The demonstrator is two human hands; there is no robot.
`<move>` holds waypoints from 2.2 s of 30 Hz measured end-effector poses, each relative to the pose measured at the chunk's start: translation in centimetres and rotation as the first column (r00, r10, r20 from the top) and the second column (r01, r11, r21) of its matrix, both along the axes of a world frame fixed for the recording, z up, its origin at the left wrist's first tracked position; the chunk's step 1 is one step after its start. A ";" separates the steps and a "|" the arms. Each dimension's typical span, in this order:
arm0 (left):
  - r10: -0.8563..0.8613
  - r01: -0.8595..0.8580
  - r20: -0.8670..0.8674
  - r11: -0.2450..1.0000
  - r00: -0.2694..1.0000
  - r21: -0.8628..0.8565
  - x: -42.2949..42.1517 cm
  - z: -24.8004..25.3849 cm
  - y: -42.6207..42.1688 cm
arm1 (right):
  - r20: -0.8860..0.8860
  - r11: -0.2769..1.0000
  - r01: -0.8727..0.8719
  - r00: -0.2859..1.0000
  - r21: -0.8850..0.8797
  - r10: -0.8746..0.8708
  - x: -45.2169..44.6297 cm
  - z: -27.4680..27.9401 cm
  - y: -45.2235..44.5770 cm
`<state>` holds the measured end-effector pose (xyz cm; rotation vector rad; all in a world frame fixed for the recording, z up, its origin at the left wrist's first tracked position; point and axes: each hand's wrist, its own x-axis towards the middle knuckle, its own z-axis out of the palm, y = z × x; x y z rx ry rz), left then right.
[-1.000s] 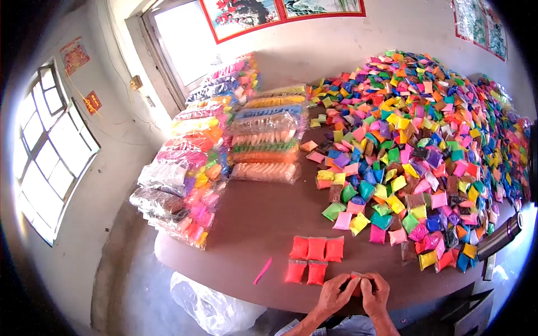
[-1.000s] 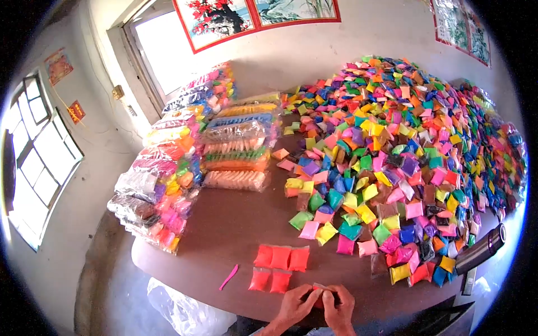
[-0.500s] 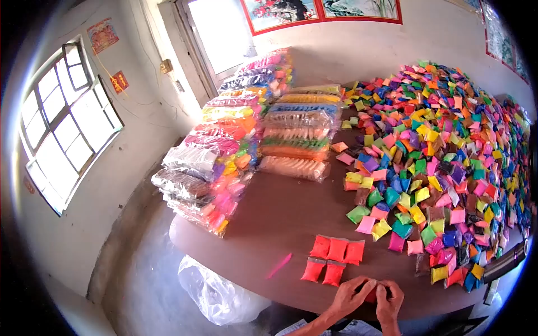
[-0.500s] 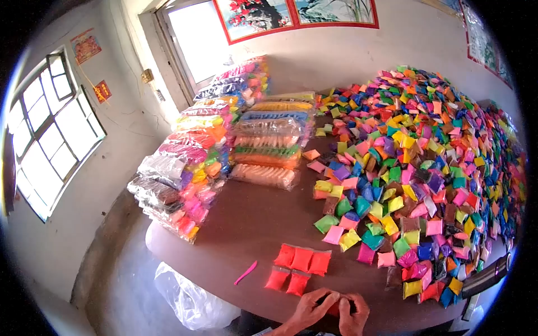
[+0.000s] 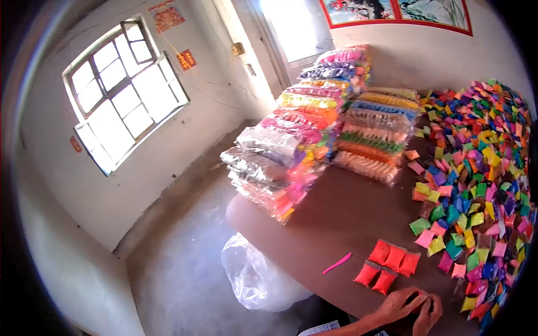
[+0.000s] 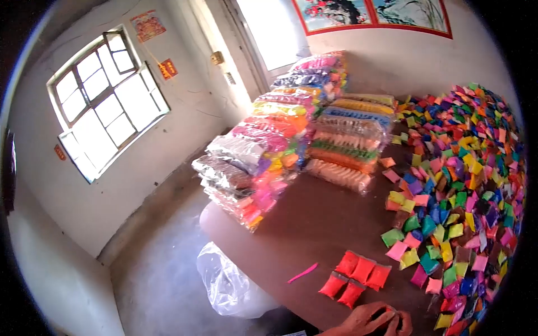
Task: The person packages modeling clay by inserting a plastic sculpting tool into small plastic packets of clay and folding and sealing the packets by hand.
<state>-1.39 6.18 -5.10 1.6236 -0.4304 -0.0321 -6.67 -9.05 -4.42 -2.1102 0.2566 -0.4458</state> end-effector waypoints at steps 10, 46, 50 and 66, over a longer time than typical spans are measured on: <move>0.018 -0.015 0.135 1.000 0.991 -0.022 0.2 -2.8 -0.6 | -0.004 0.998 -0.035 0.999 0.046 0.035 0.2 0.0 0.0; 0.005 -0.011 0.027 0.977 1.000 0.215 -0.6 -0.8 0.2 | 0.098 0.962 0.007 0.995 0.272 -0.035 0.8 -2.4 0.5; 0.040 -0.039 -0.002 0.991 0.999 0.124 -0.5 0.8 0.3 | 0.082 0.974 0.000 0.996 0.228 -0.019 0.6 0.3 1.2; 0.050 -0.059 0.063 0.987 0.997 0.150 -0.3 1.4 0.4 | 0.057 0.945 -0.024 0.998 0.327 0.005 0.9 1.8 1.6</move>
